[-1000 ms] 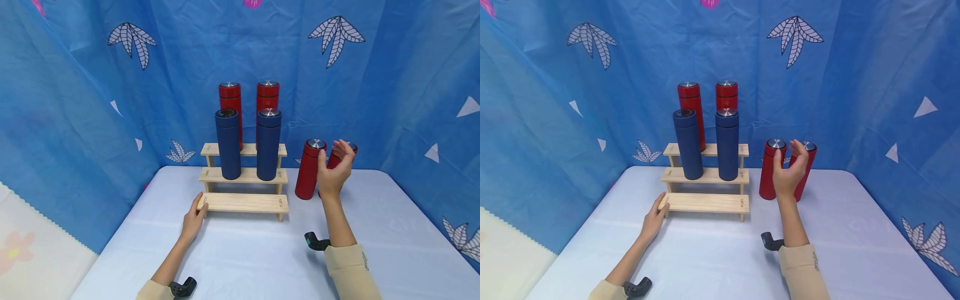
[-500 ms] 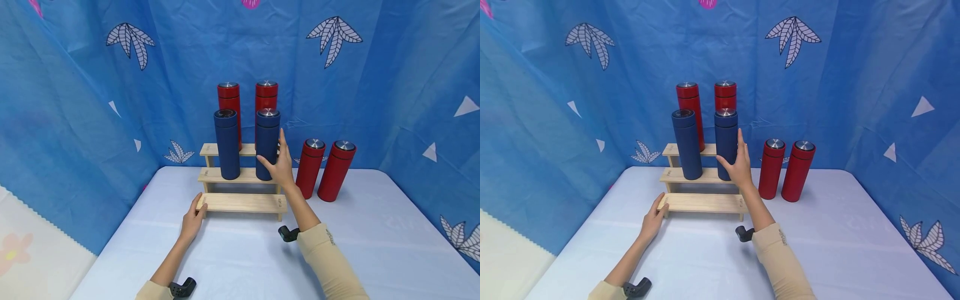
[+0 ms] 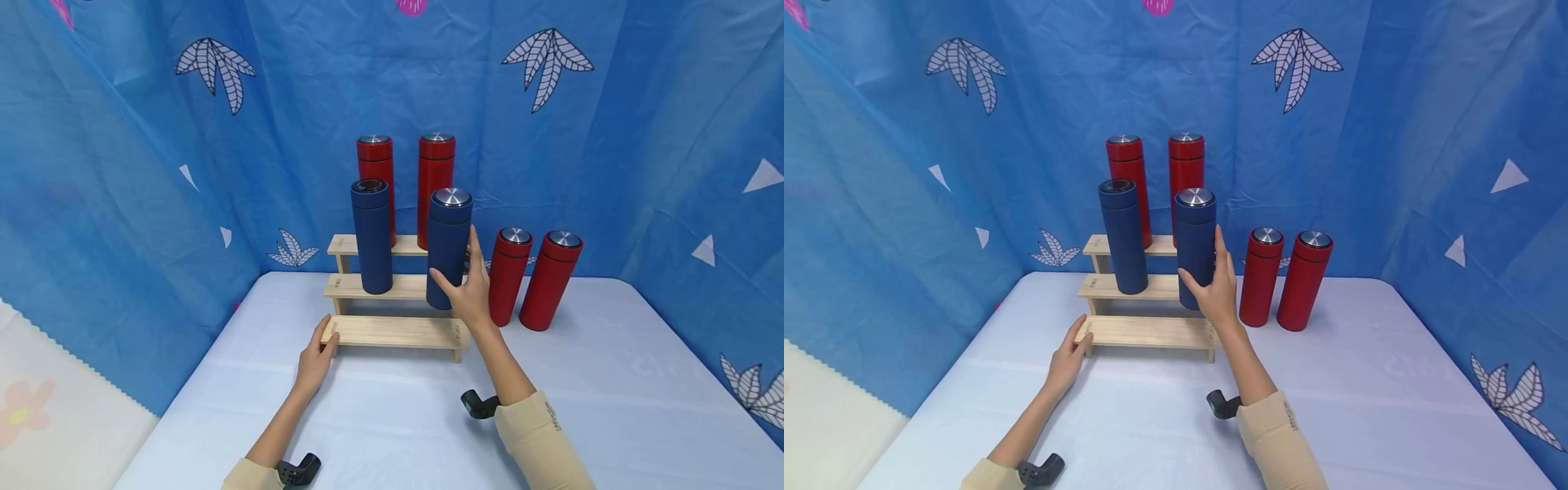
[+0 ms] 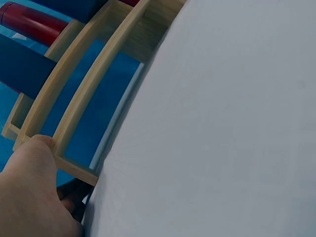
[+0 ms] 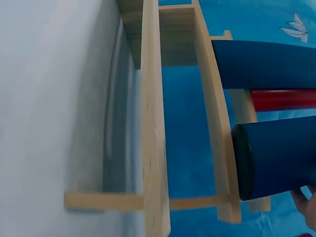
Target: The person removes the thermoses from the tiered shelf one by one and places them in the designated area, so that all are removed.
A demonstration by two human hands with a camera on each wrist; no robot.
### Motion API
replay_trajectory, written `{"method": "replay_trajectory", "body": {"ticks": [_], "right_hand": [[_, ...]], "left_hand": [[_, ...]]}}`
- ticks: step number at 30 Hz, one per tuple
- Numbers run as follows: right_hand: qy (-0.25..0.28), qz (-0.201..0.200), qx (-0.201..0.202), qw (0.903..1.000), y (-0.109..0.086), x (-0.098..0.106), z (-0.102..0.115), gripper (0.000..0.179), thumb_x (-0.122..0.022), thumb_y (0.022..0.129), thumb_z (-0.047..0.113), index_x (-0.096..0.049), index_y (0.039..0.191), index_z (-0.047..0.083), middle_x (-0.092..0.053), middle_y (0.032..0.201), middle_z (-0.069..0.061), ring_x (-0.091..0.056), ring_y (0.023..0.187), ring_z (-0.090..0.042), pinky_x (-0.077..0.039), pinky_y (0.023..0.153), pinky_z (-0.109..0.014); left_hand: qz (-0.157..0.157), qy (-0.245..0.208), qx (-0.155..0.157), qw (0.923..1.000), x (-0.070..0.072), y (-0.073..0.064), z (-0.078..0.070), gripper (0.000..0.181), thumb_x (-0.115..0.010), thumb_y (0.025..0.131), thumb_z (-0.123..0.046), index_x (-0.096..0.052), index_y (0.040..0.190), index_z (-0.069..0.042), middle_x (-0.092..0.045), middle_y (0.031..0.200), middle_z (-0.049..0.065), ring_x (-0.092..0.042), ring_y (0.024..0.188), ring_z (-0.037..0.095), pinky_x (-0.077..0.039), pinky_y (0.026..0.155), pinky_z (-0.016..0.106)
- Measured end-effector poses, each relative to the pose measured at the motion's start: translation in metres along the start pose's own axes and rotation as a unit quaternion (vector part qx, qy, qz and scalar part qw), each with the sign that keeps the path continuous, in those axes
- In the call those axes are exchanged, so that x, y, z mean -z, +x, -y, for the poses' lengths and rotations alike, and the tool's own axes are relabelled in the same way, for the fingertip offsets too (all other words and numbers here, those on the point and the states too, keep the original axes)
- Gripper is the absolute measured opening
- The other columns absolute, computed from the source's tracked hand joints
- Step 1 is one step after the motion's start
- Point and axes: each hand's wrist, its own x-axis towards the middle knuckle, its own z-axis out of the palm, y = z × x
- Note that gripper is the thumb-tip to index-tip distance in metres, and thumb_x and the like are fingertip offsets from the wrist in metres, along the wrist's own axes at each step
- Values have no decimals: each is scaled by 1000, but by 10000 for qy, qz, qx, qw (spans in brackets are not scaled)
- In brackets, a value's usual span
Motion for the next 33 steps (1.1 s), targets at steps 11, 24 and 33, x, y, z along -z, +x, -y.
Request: {"method": "replay_trajectory", "body": {"ticks": [11, 24, 33], "right_hand": [[-584, -854, 517, 9933, -10, 74, 8, 93, -78, 67, -5, -27, 143, 5, -46, 130, -20, -47, 112, -30, -42, 89, -41], [-1321, -2097, -249, 9685, -4, 185, -32, 85, -75, 77, 15, -25, 145, 11, -42, 138, 7, -44, 119, -14, -37, 98, -30], [-1646, -2007, -1081, 9597, -28, 203, -93, 90, -74, 78, 17, -17, 147, 29, -35, 142, 6, -41, 123, -17, -33, 102, -39]], "left_hand": [[-76, 43, -23, 10000, -1, 1, 0, 60, -44, 95, -49, -29, 146, -21, -35, 144, 15, -45, 120, 37, -41, 90, 52], [-26, 20, -34, 10000, -1, 1, 0, 60, -44, 94, -51, -28, 146, -24, -35, 144, 14, -45, 120, 36, -41, 90, 51], [-57, 39, -53, 10000, -1, 1, 0, 59, -44, 95, -49, -28, 146, -23, -35, 144, 15, -43, 121, 37, -40, 91, 52]]}}
